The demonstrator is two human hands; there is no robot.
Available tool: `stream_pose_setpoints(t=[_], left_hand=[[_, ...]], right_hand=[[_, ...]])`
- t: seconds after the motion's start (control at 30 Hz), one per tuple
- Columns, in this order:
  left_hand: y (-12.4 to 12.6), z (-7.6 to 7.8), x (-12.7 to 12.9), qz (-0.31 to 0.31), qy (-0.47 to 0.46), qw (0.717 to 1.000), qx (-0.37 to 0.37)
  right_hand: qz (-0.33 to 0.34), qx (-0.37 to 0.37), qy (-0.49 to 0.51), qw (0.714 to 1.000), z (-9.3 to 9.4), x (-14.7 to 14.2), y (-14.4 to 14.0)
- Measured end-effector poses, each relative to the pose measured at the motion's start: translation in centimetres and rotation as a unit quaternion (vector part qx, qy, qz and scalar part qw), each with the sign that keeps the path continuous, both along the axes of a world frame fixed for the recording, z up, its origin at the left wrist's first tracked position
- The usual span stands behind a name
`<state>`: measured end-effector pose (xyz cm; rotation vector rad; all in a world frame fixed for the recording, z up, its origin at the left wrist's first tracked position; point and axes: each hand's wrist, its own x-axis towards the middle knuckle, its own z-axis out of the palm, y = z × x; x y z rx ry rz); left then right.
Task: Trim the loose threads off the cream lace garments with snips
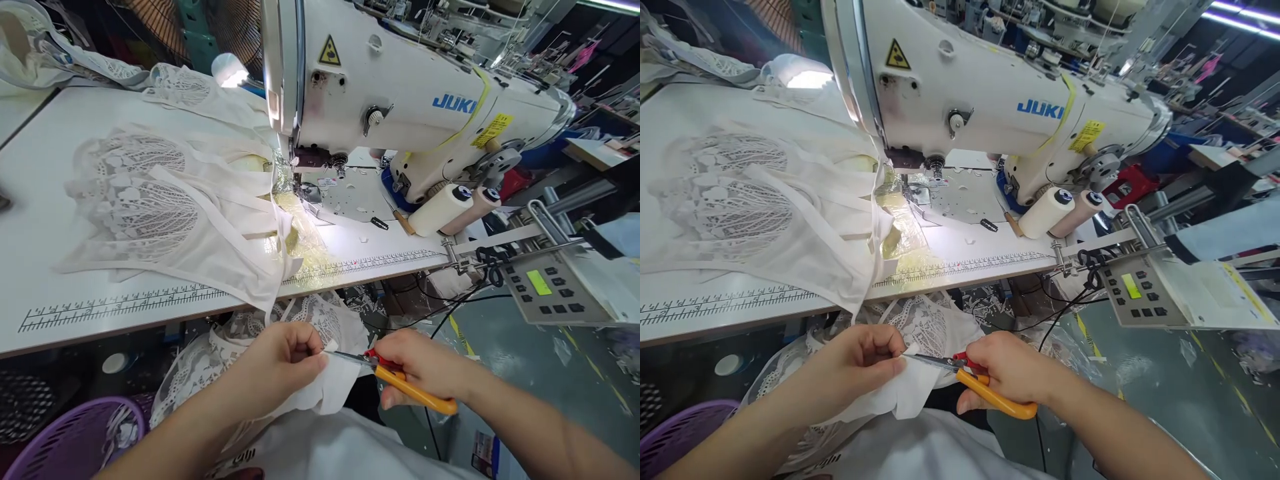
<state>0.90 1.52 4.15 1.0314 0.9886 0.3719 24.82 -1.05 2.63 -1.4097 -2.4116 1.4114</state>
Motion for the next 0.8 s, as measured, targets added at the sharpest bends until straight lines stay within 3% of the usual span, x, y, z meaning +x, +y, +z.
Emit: stream_pose_setpoints(t=[0.27,0.43,0.57,0.7,0.8], left_hand=[[0.3,-0.7,-0.3,-0.006,0.003,1.0,0.002],[0.5,-0.8,-0.6,-0.024,0.026,0.998,0.049],[0.6,-0.6,-0.7,-0.028,0.033,0.996,0.078],[0.8,-0.7,-0.5,-0.019,0.069,0.99,0.119],[0.8,-1.3,-0.9,0.006,0.069,0.984,0.161]], right_hand=[[-0.115,0.036,0.095,0.988,-1.3,-0.1,-0.5],[-0.224,0.139,0.236,0.935,-1.7,-1.5,-1.1],[-0.236,0.185,0.29,0.909,-1.9,-4.4,-1.4],[-0.232,0.252,0.242,0.908,-1.6,-6.5,-1.0],[-0.21,0.331,0.197,0.898,-1.4,-6.4,-0.4]])
